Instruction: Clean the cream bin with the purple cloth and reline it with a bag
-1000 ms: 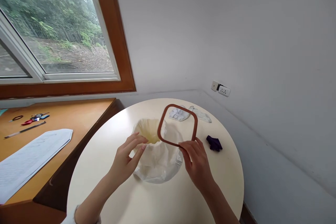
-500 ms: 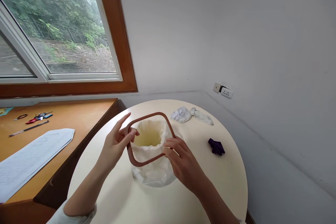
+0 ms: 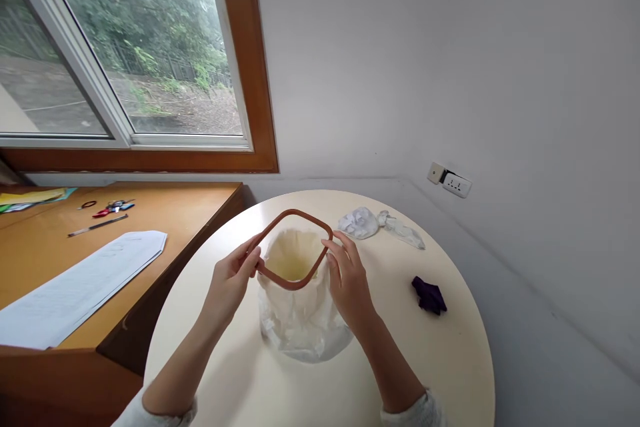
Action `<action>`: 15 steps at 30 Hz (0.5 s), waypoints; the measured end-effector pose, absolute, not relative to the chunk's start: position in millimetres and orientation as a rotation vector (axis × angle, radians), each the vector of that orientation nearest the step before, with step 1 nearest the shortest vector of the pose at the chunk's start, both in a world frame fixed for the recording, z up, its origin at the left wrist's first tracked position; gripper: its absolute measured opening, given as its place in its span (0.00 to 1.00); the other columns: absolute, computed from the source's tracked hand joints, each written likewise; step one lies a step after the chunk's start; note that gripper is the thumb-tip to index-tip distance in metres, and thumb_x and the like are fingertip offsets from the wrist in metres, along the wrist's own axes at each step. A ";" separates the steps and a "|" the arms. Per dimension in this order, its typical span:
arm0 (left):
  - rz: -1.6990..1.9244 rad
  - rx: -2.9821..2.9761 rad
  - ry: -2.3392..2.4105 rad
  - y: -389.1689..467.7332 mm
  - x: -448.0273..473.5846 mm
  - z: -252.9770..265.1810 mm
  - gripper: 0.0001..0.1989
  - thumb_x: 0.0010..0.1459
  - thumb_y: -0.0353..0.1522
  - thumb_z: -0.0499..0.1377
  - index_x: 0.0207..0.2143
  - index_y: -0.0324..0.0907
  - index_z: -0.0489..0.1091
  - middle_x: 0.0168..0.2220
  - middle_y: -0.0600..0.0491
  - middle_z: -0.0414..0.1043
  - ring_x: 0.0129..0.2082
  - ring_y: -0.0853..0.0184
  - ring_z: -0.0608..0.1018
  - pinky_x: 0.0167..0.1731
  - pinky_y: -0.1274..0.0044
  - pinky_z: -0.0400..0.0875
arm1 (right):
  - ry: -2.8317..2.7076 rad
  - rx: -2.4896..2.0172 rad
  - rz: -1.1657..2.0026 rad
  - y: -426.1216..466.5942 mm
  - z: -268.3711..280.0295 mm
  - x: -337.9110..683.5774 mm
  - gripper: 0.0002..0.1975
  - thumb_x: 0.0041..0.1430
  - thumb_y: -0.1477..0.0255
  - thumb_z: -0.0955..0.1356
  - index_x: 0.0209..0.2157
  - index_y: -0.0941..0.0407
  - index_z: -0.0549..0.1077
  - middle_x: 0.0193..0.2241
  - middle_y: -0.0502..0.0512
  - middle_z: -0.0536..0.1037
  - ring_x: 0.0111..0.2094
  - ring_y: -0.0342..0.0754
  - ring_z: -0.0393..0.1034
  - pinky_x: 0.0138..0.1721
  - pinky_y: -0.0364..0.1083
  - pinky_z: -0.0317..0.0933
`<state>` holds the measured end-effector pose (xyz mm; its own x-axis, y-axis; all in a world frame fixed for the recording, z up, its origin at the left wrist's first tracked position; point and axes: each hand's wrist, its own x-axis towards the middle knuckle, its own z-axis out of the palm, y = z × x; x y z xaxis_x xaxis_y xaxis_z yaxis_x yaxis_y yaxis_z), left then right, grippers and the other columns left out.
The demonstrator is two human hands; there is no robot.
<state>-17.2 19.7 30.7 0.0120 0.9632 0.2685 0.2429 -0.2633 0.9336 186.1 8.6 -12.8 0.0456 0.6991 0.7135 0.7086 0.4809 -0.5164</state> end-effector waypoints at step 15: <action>1.118 2.040 1.586 5.9 -13.6 4.7 0.21 0.60 0.41 0.48 0.53 0.46 0.62 0.28 0.54 0.64 0.31 0.65 0.68 0.38 0.68 0.64 | -1.554 -1.255 0.250 26.1 -25.4 180.2 0.18 0.62 0.72 0.54 0.49 0.52 0.67 0.54 0.54 0.66 0.56 0.49 0.58 0.55 0.55 0.55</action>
<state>-13.6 5.9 4.7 0.0751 0.9219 0.3800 0.6678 -0.3295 0.6675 180.2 26.1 -25.4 0.1272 0.7997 0.5868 0.5749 0.4226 -0.7006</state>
